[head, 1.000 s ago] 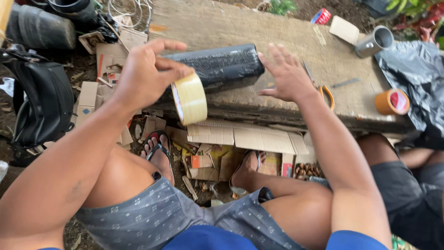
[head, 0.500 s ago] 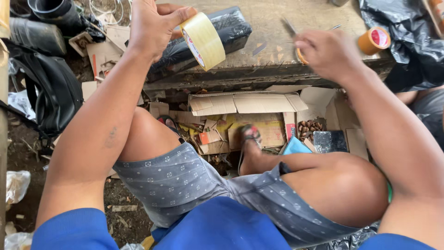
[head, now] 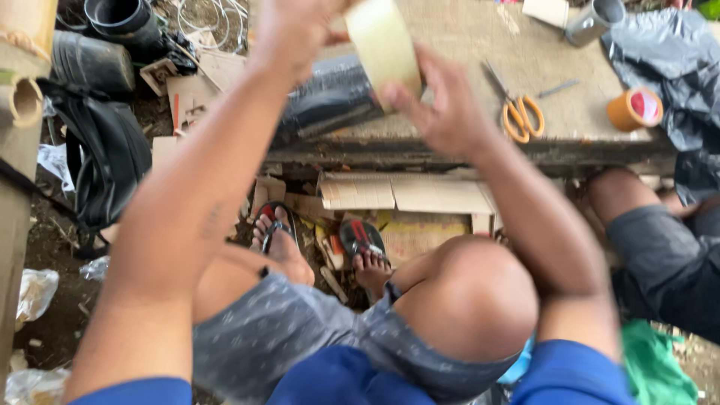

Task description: The person wraps a black rectangular package with clear packing tape on a wooden workbench. They repeatedly apply tape strips along the length and ends of the package, smoothing each strip with their hands.

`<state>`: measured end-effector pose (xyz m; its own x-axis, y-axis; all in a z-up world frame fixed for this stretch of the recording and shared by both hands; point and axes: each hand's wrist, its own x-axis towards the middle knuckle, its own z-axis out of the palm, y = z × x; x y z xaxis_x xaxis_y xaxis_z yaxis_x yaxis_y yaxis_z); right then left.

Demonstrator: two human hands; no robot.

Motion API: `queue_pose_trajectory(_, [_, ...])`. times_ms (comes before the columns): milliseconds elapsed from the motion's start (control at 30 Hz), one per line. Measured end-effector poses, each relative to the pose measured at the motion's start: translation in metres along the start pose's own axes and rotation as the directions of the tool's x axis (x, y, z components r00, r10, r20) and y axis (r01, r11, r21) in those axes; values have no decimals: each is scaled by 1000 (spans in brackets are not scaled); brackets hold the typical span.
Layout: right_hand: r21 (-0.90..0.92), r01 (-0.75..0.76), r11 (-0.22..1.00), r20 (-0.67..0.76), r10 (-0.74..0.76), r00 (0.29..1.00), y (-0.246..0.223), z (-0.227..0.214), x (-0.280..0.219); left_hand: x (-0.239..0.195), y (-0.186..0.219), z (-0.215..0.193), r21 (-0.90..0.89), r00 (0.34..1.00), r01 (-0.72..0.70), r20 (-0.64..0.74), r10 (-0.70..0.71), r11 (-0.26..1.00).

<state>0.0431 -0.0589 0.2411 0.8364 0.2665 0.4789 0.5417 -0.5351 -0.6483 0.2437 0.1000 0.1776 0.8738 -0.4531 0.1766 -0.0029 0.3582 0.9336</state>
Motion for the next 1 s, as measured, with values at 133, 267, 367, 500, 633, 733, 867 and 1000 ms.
queue_pose_trajectory(133, [365,-351,862,-260,456,851,59,49,-46,15,-39,15,188,997,-61,-34,68,980])
queue_pose_trajectory(267, [588,-359,725,-232,576,784,111,87,-77,35,-97,9,395,991,-84,128,36,915])
queue_pose_trajectory(367, [714,-309,628,-134,556,820,121,92,-88,45,-119,3,321,973,-23,227,-53,947])
queue_pose_trajectory(500, [670,-344,658,-79,523,849,125,78,-78,47,-122,-4,587,978,-115,210,-13,801])
queue_pose_trajectory(633, [633,-384,672,-89,556,826,130,70,-67,50,-128,-10,518,987,42,110,-115,854])
queue_pose_trajectory(733, [579,-408,706,-116,567,816,135,64,-62,58,-134,-15,461,990,58,90,-112,885])
queue_pose_trajectory(867, [617,-410,671,-220,648,729,123,82,-66,54,-139,-14,426,993,32,88,-77,904])
queue_pose_trajectory(1000, [620,-374,690,-258,629,733,114,100,-73,59,-139,-11,443,990,43,105,-99,896])
